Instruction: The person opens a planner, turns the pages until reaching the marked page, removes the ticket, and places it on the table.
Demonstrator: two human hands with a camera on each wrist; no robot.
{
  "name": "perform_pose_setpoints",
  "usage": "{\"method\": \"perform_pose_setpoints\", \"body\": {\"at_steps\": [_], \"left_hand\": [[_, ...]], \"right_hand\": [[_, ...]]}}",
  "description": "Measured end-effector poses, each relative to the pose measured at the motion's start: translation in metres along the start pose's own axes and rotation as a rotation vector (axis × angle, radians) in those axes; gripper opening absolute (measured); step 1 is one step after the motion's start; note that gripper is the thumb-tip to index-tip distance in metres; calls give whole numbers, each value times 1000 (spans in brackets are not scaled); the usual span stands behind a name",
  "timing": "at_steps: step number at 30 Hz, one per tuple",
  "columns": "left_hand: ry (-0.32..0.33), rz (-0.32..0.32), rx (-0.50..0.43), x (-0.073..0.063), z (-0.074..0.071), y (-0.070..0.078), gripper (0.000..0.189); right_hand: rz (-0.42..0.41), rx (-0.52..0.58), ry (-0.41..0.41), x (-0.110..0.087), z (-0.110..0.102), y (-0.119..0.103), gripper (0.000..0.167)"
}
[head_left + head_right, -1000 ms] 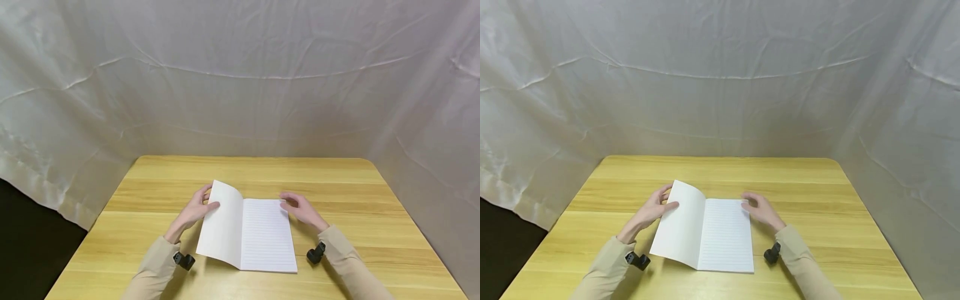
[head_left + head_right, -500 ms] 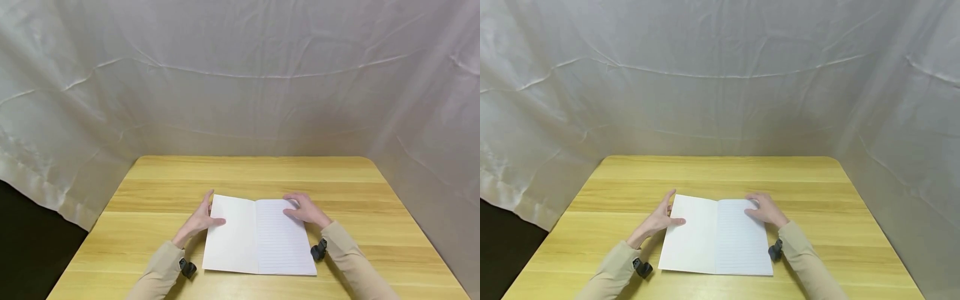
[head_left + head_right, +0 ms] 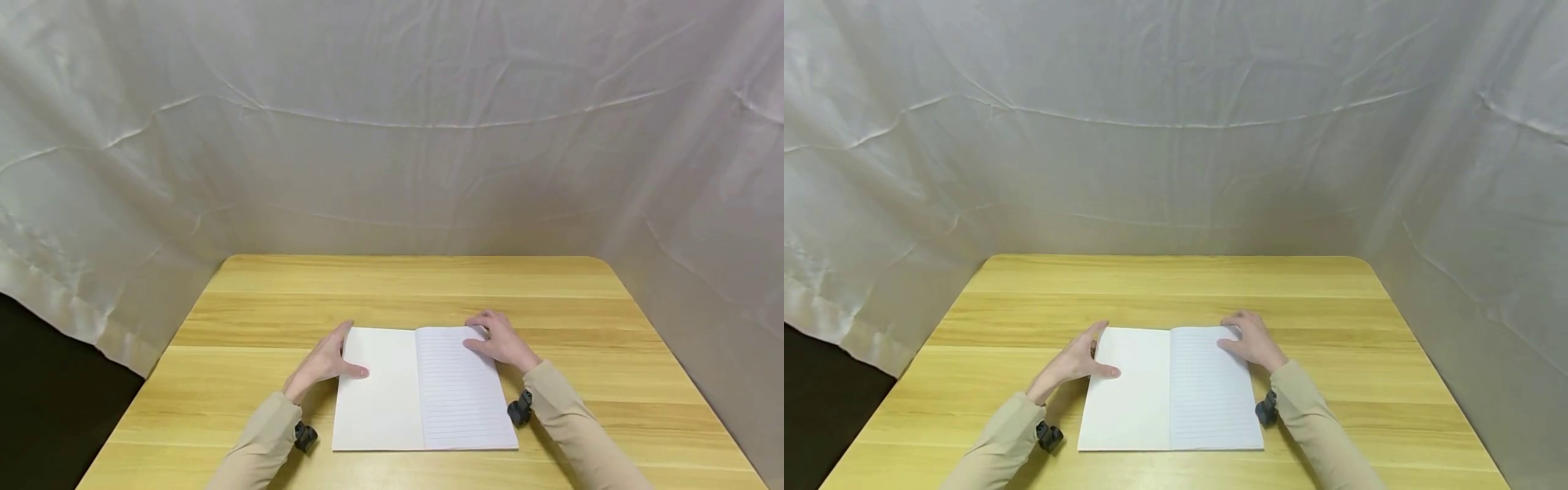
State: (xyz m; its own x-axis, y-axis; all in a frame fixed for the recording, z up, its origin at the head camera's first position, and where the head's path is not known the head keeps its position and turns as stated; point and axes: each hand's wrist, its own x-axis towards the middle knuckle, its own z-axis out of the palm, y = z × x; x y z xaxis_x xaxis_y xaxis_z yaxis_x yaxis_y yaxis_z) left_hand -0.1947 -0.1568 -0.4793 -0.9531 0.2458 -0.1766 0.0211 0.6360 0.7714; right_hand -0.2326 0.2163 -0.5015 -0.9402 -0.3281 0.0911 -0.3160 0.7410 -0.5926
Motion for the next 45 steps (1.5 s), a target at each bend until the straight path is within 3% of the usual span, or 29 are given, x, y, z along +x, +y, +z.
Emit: {"method": "perform_pose_setpoints", "body": {"at_steps": [7,17,26,31,38,45], "left_hand": [[23,-18,75,1,0,0,105],[36,10,180,2,-1,-2,104],[70,71,204,1,1,-5,104],[99,102,215,2,3,-6,102],[164,171,178,3,7,-4,99],[159,291,63,0,10,3,96]], "right_hand": [[19,5,36,0,0,-1,33],[41,36,123,1,0,1,23],[21,66,149,0,0,-3,20],[4,139,165,-2,-2,-8,23],[40,265,113,-5,-7,-20,33],[26,389,17,-10,-14,-37,38]]}}
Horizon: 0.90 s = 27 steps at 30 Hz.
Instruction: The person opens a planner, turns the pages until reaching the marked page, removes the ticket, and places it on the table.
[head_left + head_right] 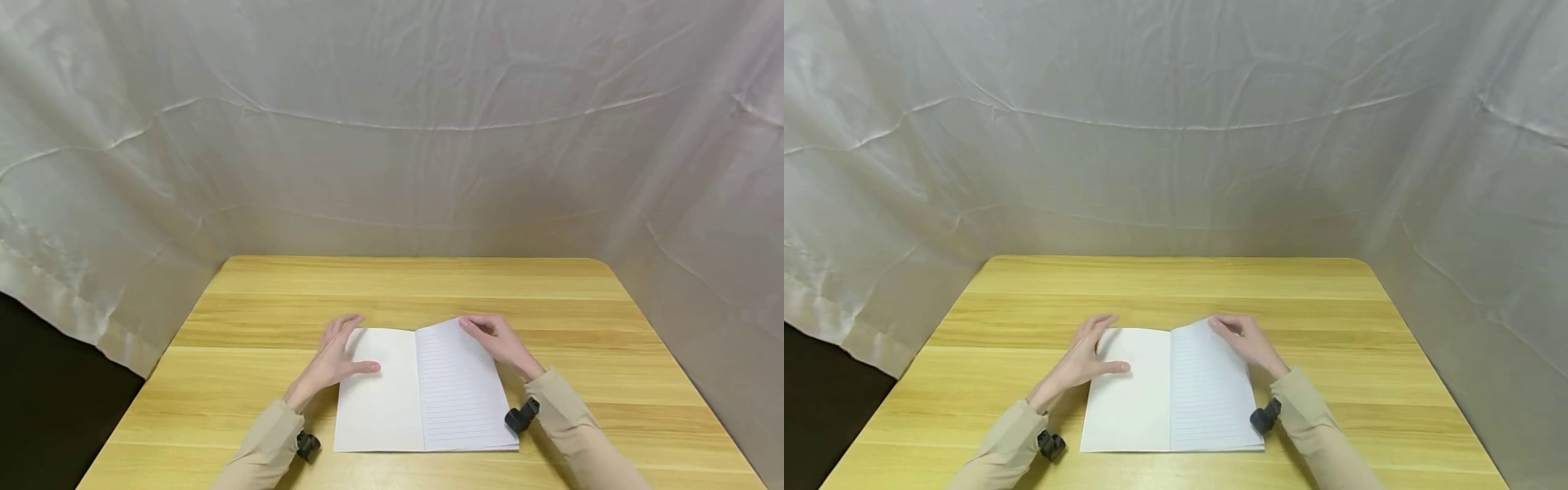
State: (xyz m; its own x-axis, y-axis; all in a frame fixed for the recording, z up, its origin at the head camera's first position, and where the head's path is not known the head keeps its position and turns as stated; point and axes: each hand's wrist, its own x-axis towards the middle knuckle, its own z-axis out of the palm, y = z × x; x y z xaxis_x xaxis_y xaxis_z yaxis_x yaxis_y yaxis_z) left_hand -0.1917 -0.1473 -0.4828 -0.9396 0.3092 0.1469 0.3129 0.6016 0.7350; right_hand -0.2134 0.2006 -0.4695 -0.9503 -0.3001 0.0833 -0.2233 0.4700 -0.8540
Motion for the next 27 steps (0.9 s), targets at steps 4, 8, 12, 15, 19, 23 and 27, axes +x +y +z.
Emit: {"method": "perform_pose_setpoints", "body": {"at_steps": [4,8,12,15,19,23,27], "left_hand": [[-17,19,-54,0,1,6,97],[-32,10,-104,0,3,11,93],[-52,-20,-176,0,4,12,86],[-66,-24,-235,1,4,13,80],[-101,15,-334,3,6,15,70],[-173,42,-454,4,8,17,62],[-232,30,-504,5,10,19,53]], "right_hand": [[-23,46,-95,-2,-1,-7,42],[-53,96,-221,-3,-1,-13,47],[-77,132,-330,-4,-3,-14,48],[-95,139,-393,-5,-3,-13,46],[-93,125,-447,-6,-4,-12,43],[-65,101,-496,-7,-4,-13,40],[-35,61,-530,-7,-4,-16,38]]}}
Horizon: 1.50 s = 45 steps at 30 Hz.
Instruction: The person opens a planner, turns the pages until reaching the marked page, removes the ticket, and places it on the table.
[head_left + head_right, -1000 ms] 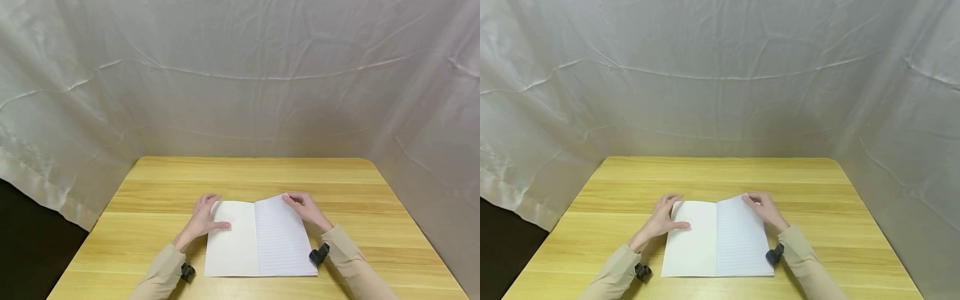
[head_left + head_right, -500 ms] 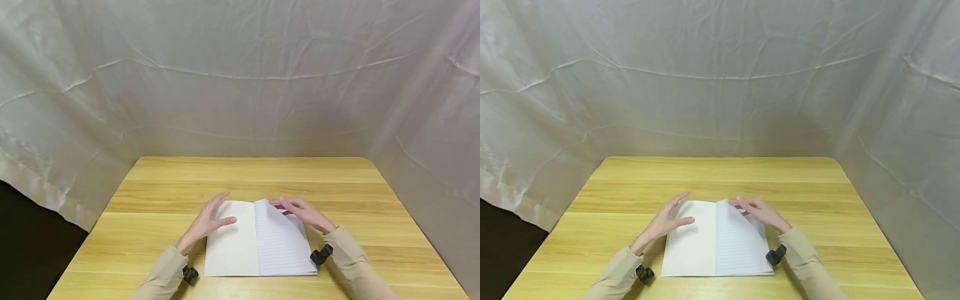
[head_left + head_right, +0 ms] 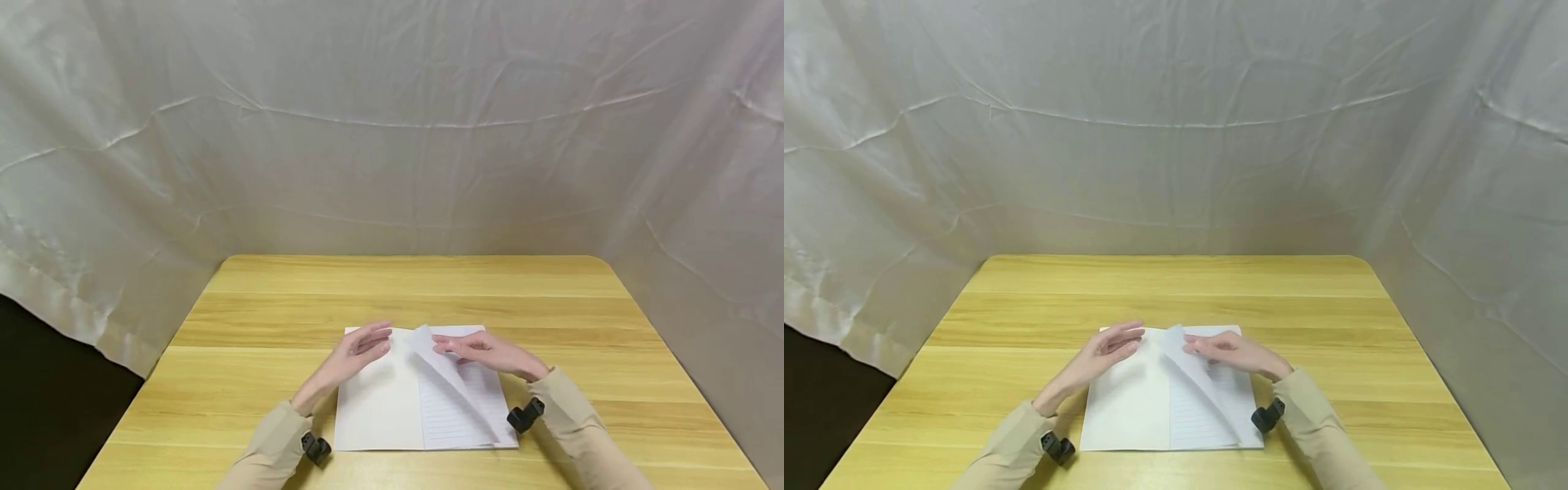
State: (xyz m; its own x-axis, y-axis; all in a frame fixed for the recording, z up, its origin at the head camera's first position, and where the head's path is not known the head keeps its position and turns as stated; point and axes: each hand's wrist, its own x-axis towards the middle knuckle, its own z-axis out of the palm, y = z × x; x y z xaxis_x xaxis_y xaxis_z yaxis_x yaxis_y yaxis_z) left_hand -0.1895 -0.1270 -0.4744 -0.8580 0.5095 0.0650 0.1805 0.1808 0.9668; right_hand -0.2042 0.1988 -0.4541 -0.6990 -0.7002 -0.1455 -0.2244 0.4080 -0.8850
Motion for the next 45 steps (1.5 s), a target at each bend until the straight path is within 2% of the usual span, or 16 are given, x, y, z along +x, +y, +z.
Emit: {"method": "perform_pose_setpoints", "body": {"at_steps": [3,10,16,21,23,26,30,33,36,41,45], "left_hand": [[-12,-14,-16,2,2,1,48],[-3,-17,-71,7,6,4,44],[7,-78,-108,8,8,4,40],[25,-87,-65,7,9,1,34],[46,-85,-49,7,8,-1,32],[88,-105,-53,6,7,-5,29],[164,-159,-53,5,5,-5,25],[223,-195,-17,6,4,-4,22],[275,-228,31,6,3,-3,18],[349,-250,136,6,0,-5,13],[379,-239,209,5,-4,-7,12]], "right_hand": [[14,-20,-12,1,1,-1,37],[-44,2,-40,5,6,3,37],[-79,-11,-40,6,10,4,36],[-67,-11,-19,5,11,7,37],[-58,-11,24,5,12,11,38],[-57,-24,137,5,11,18,37],[-38,-100,316,3,10,30,34],[-14,-181,406,2,9,37,33],[-12,-247,455,2,8,42,34],[-15,-309,484,2,5,50,39],[46,-355,491,1,3,52,47]]}}
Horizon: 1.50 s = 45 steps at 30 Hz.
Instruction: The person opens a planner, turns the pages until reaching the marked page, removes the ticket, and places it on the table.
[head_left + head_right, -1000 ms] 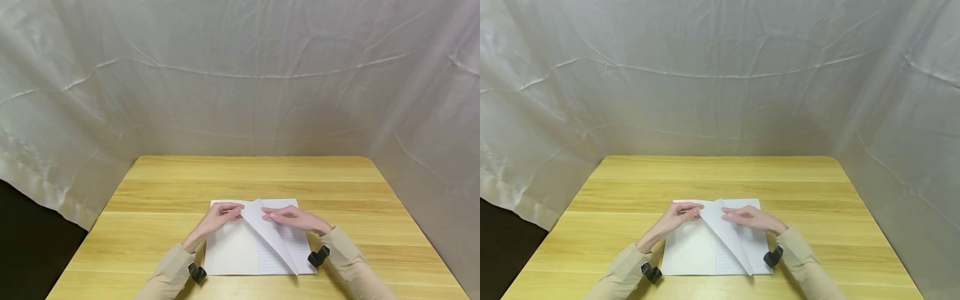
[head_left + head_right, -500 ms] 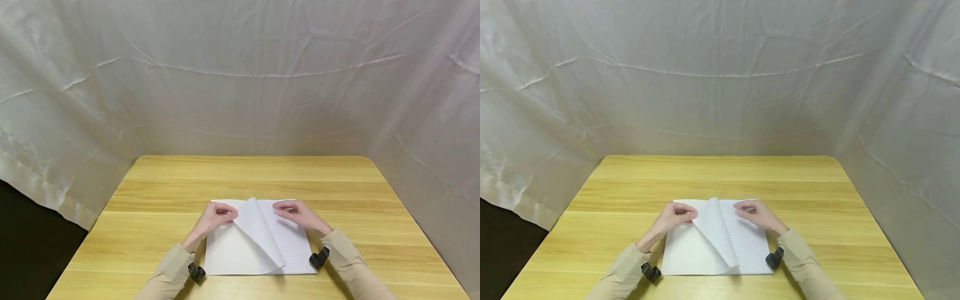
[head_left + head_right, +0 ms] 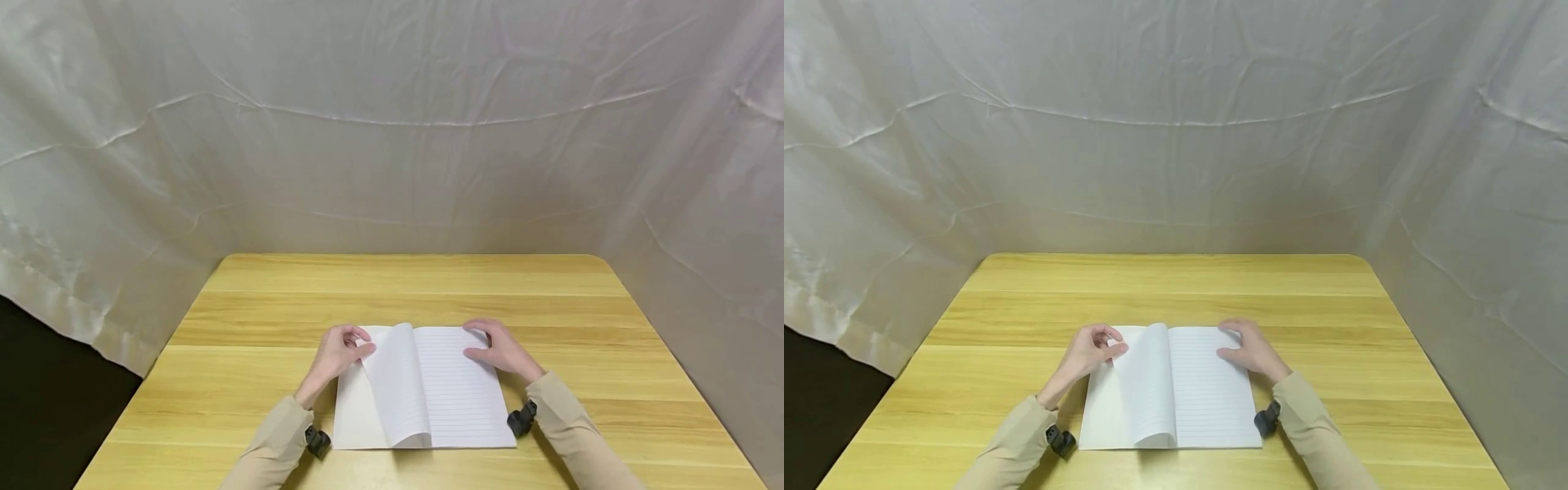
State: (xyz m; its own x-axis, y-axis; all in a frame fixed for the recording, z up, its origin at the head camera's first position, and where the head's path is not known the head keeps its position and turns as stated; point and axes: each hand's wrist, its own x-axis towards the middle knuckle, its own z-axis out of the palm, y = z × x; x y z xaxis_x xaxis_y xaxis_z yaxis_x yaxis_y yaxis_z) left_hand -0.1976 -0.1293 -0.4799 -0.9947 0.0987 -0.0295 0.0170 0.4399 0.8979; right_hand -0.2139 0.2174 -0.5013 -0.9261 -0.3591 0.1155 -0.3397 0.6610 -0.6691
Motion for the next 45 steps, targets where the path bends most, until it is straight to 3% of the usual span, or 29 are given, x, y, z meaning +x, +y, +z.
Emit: {"method": "perform_pose_setpoints", "body": {"at_steps": [7,12,24,37,45], "left_hand": [[55,43,86,4,-9,-7,23],[66,80,159,9,-14,-10,22],[49,105,250,19,-24,-17,17],[59,83,290,24,-21,-21,17],[50,120,335,21,-17,-22,22]], "right_hand": [[78,-53,-26,1,-6,0,59],[107,-32,-47,1,-7,1,58],[94,-16,-34,3,-7,6,43],[64,-5,16,3,-4,9,39],[48,7,43,2,-3,11,38]]}}
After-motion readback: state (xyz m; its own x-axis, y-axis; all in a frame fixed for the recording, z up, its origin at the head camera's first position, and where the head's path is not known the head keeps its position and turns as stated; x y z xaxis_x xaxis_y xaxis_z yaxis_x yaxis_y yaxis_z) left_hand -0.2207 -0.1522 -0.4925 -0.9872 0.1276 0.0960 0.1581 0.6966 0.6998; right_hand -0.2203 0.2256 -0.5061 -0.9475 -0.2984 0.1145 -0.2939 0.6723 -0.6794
